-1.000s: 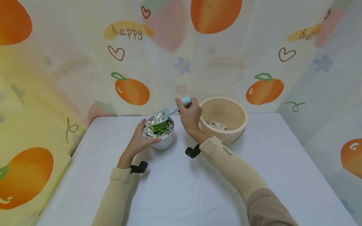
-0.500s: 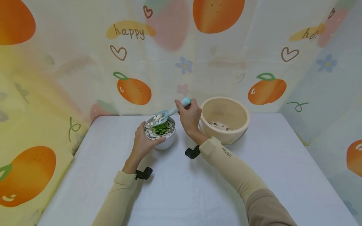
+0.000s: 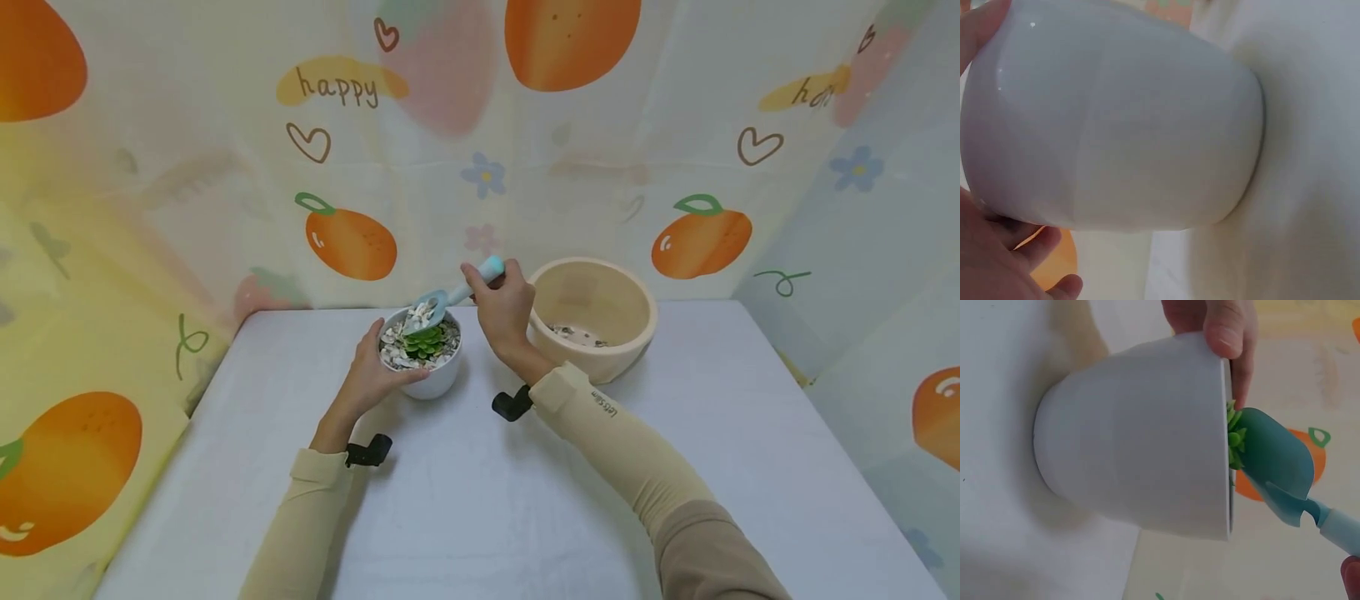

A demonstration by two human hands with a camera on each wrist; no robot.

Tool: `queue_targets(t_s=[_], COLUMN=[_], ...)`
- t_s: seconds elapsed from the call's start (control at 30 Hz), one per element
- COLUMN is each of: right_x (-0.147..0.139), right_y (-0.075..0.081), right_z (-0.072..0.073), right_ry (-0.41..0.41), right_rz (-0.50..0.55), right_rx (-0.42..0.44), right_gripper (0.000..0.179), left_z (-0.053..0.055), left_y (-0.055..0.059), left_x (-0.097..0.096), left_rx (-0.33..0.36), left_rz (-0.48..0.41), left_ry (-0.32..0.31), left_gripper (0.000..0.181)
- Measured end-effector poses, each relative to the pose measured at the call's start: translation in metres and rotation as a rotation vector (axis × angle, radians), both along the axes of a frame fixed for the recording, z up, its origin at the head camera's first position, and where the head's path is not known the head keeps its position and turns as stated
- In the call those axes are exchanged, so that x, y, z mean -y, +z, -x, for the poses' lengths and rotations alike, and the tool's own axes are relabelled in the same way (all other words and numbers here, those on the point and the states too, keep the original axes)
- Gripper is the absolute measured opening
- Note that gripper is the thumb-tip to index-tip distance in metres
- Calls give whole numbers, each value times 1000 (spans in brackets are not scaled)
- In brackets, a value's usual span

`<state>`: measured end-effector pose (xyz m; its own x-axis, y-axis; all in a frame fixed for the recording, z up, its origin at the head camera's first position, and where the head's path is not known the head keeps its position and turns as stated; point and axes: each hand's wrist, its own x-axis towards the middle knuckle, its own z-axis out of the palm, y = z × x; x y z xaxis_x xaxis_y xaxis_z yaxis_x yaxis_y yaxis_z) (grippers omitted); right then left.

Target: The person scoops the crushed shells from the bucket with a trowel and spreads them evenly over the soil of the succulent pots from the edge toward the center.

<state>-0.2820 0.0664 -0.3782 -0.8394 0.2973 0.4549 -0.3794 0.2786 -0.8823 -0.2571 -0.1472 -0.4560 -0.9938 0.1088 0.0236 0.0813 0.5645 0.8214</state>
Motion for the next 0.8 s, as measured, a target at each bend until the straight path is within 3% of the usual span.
queue_targets(t_s=[0.13, 0.37, 0.47, 0.6, 0.8], right_x=[1, 3, 2, -1, -9], right_y=[-3, -3, -1, 2, 3], right_z=[-2, -1, -1, 0, 3], right_ry=[-1, 2, 2, 10, -7], right_rz=[-11, -41, -40, -16, 15], right_rx=[11, -28, -59, -63, -43], right_gripper=[35, 35, 34, 34, 33], left_z=[-2, -11, -13, -13, -6], left_y=[-3, -5, -4, -3, -3], left_x=[-5, -18, -22, -18, 0], left_rx=[-7, -30, -39, -46, -37], left_rz=[-32, -25, -9, 7, -46], left_ry=[29, 171, 197, 170, 24], left_gripper=[120, 120, 120, 119, 116])
